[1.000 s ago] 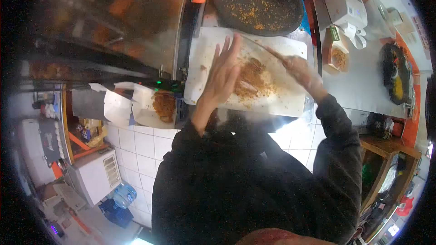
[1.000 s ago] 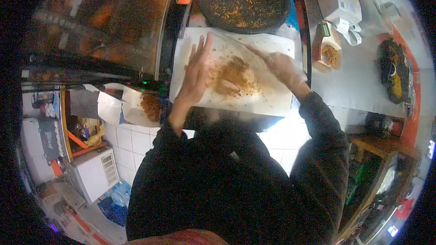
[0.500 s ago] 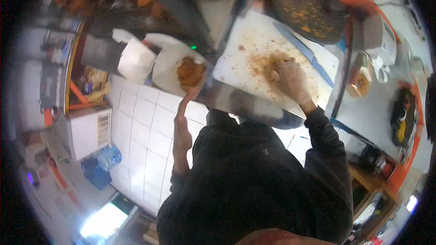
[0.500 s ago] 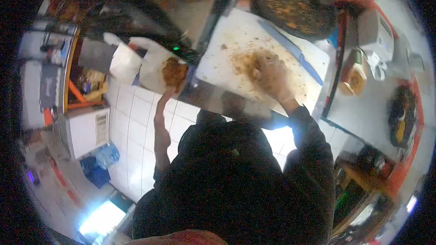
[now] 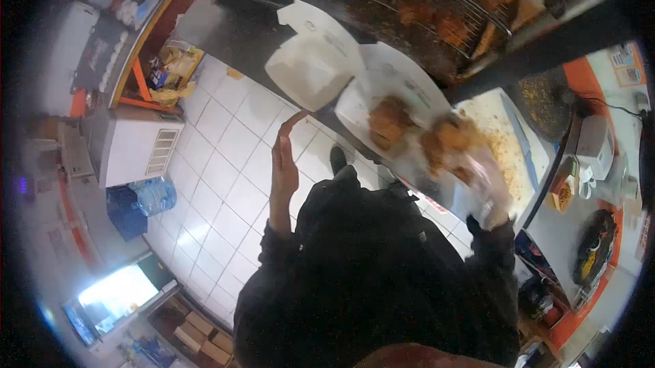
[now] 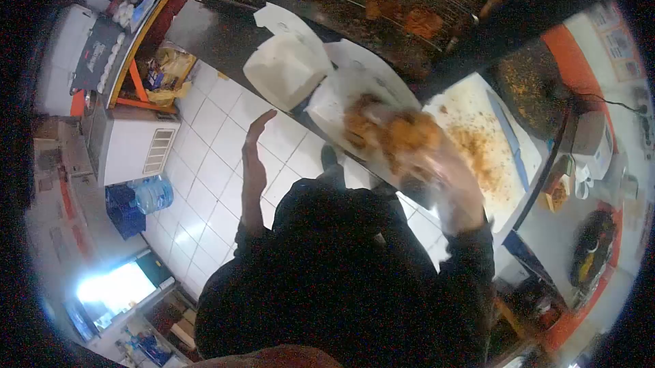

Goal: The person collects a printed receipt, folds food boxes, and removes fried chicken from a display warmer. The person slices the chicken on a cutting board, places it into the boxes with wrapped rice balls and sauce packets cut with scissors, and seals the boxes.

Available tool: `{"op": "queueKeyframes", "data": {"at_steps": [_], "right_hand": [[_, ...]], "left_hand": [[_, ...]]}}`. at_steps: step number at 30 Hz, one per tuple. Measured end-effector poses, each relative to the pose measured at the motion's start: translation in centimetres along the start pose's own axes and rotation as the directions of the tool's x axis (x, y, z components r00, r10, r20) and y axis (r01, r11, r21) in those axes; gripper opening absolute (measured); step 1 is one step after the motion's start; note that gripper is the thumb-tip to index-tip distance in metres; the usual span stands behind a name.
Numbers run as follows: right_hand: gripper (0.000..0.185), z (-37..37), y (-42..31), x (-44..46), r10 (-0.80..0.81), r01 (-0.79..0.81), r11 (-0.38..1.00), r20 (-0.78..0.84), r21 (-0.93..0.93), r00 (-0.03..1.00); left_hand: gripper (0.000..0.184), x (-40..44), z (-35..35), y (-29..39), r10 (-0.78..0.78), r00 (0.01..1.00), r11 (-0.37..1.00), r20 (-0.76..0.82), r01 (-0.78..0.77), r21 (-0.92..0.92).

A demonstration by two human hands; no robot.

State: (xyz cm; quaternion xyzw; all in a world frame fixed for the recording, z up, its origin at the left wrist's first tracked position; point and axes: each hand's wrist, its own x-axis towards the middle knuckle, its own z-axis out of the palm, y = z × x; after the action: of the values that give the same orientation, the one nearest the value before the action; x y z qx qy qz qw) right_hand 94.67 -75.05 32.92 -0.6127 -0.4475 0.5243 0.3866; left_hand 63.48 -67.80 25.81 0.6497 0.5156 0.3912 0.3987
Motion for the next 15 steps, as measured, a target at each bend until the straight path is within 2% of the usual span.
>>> {"op": "queueKeyframes", "data": {"at_steps": [2, 4, 7, 8, 9, 10, 11, 12, 13, 14, 15], "right_hand": [[0.046, 4.6, -0.2, 4.7, -0.135, 0.152, 0.970, 0.100, -0.191, 0.986], [0.050, 9.2, 0.3, 9.7, -0.261, 0.308, 0.879, 0.173, -0.364, 0.950], [0.058, 15.0, 1.8, 16.6, -0.405, 0.464, 0.739, 0.228, -0.489, 0.885], [0.060, 16.5, 2.5, 18.6, -0.446, 0.499, 0.728, 0.228, -0.470, 0.865], [0.063, 17.6, 3.5, 20.5, -0.489, 0.536, 0.741, 0.221, -0.405, 0.844], [0.065, 18.5, 4.9, 22.3, -0.560, 0.591, 0.783, 0.192, -0.194, 0.806], [0.067, 19.2, 5.8, 23.6, -0.613, 0.621, 0.784, 0.162, -0.001, 0.773], [0.070, 19.3, 5.9, 23.6, -0.616, 0.632, 0.772, 0.160, -0.070, 0.771], [0.076, 18.4, 3.0, 21.5, -0.528, 0.556, 0.651, 0.217, -0.517, 0.821], [0.083, 17.6, -0.2, 19.5, -0.433, 0.432, 0.333, 0.271, -0.838, 0.860], [0.084, 16.1, -3.9, 16.8, -0.352, 0.439, 0.417, 0.303, -0.796, 0.885]], "left_hand": [[0.065, 0.7, -1.3, -1.9, 0.020, 1.000, 1.000, 0.008, -0.020, 0.008], [0.064, 1.1, -2.7, -2.1, 0.029, 0.999, 0.999, 0.040, -0.030, 0.042], [0.059, 1.7, -5.2, -3.4, 0.058, 0.997, 0.998, 0.044, -0.059, 0.020], [0.059, 2.4, -5.9, -3.7, 0.062, 0.997, 0.998, 0.041, -0.063, 0.022], [0.048, 3.2, -6.3, -3.9, 0.064, 0.998, 0.998, -0.001, -0.064, 0.015], [0.039, 4.0, -6.9, -3.9, 0.067, 0.997, 0.998, -0.040, -0.067, 0.008], [0.036, 5.7, -7.6, -3.7, 0.161, 0.986, 0.985, -0.042, -0.158, 0.064], [0.035, 8.0, -8.1, -3.3, 0.251, 0.967, 0.963, -0.042, -0.245, 0.116], [0.035, 10.8, -8.6, -2.5, 0.357, 0.931, 0.931, -0.081, -0.347, 0.111], [0.035, 14.0, -9.0, -1.6, 0.459, 0.880, 0.887, -0.122, -0.447, 0.110], [0.036, 17.7, -9.2, -1.0, 0.525, 0.829, 0.851, -0.196, -0.511, 0.120]]}}
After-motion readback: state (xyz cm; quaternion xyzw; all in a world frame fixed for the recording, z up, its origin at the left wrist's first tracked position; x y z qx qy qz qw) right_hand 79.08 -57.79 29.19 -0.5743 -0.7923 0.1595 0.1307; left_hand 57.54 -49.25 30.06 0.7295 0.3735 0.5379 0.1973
